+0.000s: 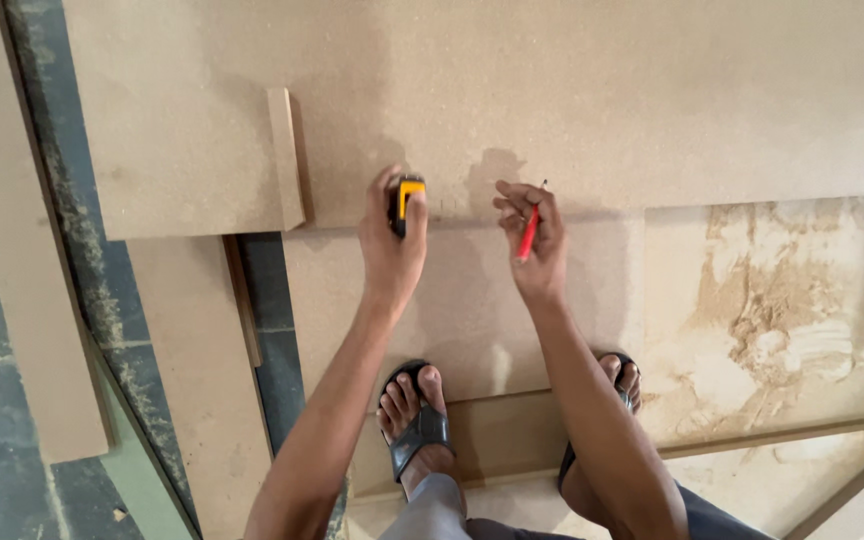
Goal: The person measures a large particle board with a tape measure and marks it with a red pencil. They then use a small wooden strip as a straightedge to draw a long straight line across the board.
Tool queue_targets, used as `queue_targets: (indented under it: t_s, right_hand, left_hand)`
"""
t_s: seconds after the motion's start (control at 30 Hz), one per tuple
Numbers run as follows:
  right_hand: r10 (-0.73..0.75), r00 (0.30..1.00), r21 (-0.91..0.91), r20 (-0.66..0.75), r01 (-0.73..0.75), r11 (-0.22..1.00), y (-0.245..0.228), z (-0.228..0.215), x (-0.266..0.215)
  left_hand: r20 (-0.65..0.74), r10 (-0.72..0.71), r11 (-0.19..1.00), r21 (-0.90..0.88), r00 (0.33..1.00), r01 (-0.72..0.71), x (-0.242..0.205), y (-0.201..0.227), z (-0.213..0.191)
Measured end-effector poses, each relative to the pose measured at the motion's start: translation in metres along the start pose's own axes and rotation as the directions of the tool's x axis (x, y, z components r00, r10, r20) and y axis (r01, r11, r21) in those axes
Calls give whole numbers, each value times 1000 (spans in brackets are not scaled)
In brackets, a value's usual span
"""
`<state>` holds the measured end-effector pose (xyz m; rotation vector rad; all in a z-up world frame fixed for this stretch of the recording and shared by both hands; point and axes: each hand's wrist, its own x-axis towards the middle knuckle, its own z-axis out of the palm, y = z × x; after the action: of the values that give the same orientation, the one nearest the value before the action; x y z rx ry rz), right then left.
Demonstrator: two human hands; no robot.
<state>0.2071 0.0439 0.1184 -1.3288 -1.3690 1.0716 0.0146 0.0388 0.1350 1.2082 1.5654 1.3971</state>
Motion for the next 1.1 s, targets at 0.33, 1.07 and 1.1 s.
queue_targets:
  t_s: [0.33, 1.07, 1.1]
  right_hand:
    - [-396, 904, -561, 159, 413, 718, 16, 20, 17]
    - [-321, 920, -625, 223, 388, 677, 38, 21, 15]
    - [-340, 914, -614, 222, 402, 679, 38, 21, 17]
  left_hand:
    - [180, 364, 828, 387, 914, -406, -12, -62, -12]
    - [208, 402, 769, 453, 892, -452, -10, -74, -12]
    - [210, 399, 770, 451, 892, -451, -10, -73, -13]
